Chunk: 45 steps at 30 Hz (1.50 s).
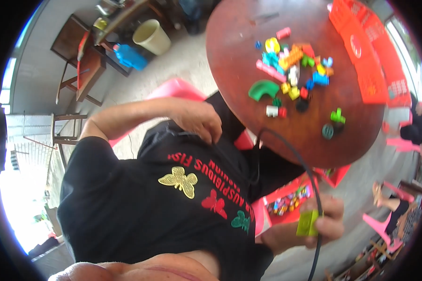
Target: Assemble various colorful interlocking plastic toy blocks on a round table.
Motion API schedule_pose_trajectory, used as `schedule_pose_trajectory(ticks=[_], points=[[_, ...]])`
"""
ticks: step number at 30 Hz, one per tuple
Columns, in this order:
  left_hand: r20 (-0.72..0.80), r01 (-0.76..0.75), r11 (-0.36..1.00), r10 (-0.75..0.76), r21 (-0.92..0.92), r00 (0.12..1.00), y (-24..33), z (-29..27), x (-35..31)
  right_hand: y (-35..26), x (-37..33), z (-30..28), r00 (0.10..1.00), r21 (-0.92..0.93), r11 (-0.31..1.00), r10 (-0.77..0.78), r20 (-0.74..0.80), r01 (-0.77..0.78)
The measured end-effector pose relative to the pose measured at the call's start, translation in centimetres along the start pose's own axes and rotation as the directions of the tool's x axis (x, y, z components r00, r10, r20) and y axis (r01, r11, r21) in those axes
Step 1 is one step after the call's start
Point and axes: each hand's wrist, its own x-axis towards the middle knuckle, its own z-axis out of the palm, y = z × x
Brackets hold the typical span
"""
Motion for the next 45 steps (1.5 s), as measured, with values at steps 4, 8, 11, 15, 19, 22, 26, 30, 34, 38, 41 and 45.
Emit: schedule_pose_trajectory(ticks=[4, 8, 11, 15, 19, 22, 26, 30, 34, 38, 41, 45], points=[[-0.035, 0.013, 1.0, -0.012, 0.023, 0.999, -0.1, -1.1, -1.2, -0.6, 3.2, 0.7, 0.986, 0.085, 0.993, -0.091, 0.138, 0.079], [-0.146, 0.288, 0.938, -0.262, 0.196, 0.954, -3.0, 0.1, -5.5, 1.7, 5.2, 5.7, 0.999, 0.046, 0.998, 0.04, 0.021, -0.041], [-0.204, 0.509, 0.811, -0.468, 0.287, 0.86, -3.5, 2.3, -8.5, 2.7, 6.5, 7.3, 0.981, 0.087, 0.995, 0.033, 0.194, -0.051], [-0.139, 0.598, 0.701, -0.597, 0.388, 0.79, -3.8, 3.5, -8.4, 2.5, 6.2, 7.1, 0.951, 0.139, 0.983, 0.07, 0.301, -0.116], [-0.091, 0.541, 0.754, -0.551, 0.372, 0.83, -4.4, 2.0, -7.8, 3.1, 6.5, 5.8, 0.879, 0.046, 0.979, 0.157, 0.45, -0.199], [-0.317, 0.465, 0.848, -0.382, 0.252, 0.868, -4.3, -0.3, -6.1, 4.4, 6.0, 3.5, 0.829, -0.126, 0.968, 0.249, 0.5, -0.215], [-0.516, 0.155, 0.988, -0.139, -0.012, 0.845, -0.9, -3.7, -2.3, 8.9, 2.9, -0.2, 0.658, 0.083, 0.653, 0.752, 0.049, -0.753], [-0.537, -0.239, 0.952, 0.104, -0.189, 0.837, -1.8, -4.8, 3.9, 12.3, 2.4, 0.1, 0.515, 0.514, 0.564, 0.819, -0.251, -0.647], [-0.463, -0.313, 0.722, -0.011, -0.617, 0.886, -1.5, -5.7, 8.5, 12.6, 4.9, 3.4, 0.759, -0.163, 0.748, 0.597, -0.259, -0.643], [-0.409, -0.398, 0.211, -0.008, -0.893, 0.913, -2.2, -6.2, 11.1, 14.7, 9.0, 8.0, 0.897, -0.623, 0.695, 0.442, -0.024, -0.36], [-0.447, -0.448, 0.021, -0.124, -0.894, 0.886, -2.4, -7.8, 10.5, 15.4, 12.5, 9.7, 0.907, -0.593, 0.744, 0.418, 0.053, -0.308], [-0.465, -0.464, 0.037, -0.095, -0.885, 0.88, -5.8, -10.2, 9.1, 17.8, 15.7, 6.3, 0.92, -0.653, 0.673, 0.38, -0.099, -0.349]])
